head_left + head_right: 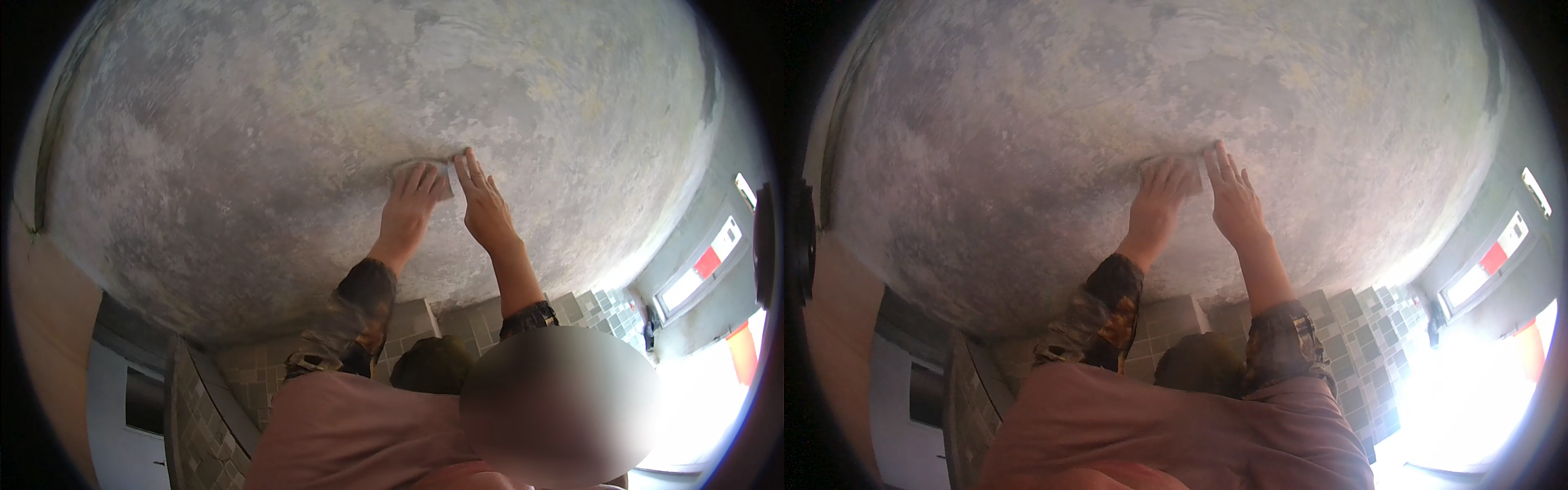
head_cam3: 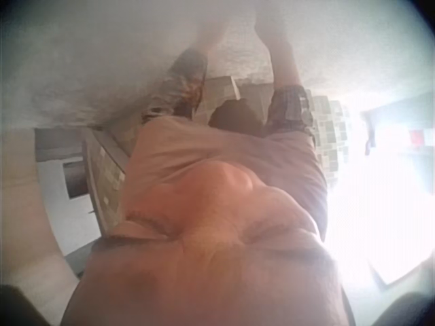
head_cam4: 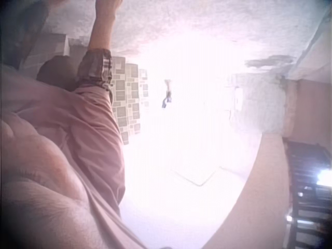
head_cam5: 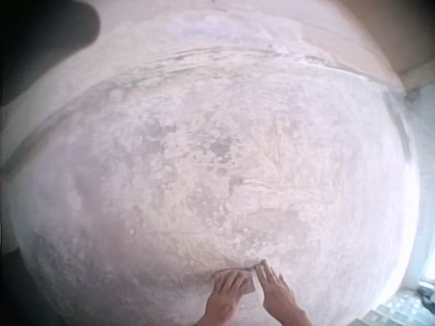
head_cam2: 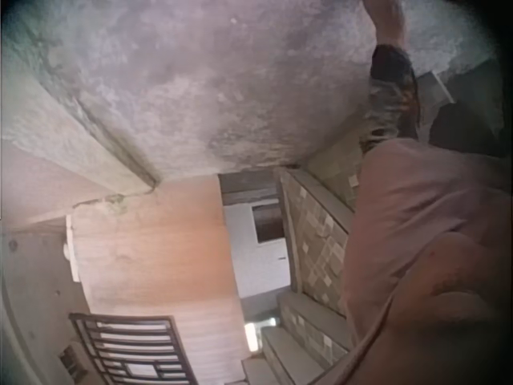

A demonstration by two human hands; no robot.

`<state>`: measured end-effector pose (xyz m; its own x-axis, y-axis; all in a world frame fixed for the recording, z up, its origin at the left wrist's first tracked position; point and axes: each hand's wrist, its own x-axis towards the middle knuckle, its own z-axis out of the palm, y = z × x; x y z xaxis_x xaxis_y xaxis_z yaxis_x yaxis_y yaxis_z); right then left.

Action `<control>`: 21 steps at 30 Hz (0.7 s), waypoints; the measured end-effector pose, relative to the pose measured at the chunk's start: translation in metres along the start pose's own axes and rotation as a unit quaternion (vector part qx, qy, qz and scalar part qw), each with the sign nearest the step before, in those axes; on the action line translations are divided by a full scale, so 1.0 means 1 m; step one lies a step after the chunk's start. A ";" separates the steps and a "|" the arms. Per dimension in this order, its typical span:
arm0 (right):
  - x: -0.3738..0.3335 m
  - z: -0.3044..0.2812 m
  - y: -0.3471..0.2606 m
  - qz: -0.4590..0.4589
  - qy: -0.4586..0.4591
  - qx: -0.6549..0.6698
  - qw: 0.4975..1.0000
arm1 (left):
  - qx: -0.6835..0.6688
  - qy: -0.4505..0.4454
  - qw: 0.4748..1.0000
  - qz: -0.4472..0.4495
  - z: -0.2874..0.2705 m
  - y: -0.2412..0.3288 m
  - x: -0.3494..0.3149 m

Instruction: The person sands a large curved concrete-like surface using a sanding block held in the right hand while the left hand stabilizes the surface. The person moves the sanding block in circular and linear motions across the surface.

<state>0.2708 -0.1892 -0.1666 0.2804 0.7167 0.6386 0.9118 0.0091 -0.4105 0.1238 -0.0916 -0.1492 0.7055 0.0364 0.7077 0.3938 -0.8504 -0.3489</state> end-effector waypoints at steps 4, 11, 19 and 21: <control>-0.001 0.002 -0.001 0.004 -0.002 0.001 1.000 | 0.019 0.072 0.997 -0.018 -0.010 -0.017 0.036; -0.001 0.001 0.000 0.005 -0.011 0.007 1.000 | 0.013 -0.010 1.000 -0.005 0.009 -0.004 0.007; -0.003 0.001 -0.002 0.008 -0.004 -0.001 1.000 | -0.005 0.075 0.997 0.000 -0.020 -0.022 0.024; -0.003 0.002 -0.003 0.012 -0.004 -0.003 1.000 | 0.000 0.095 0.995 -0.039 -0.026 -0.035 0.033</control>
<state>0.2667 -0.1898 -0.1685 0.2997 0.7228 0.6226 0.9066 -0.0127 -0.4217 0.1182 -0.0745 -0.0982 0.5488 0.0023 0.8360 0.4437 -0.8483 -0.2889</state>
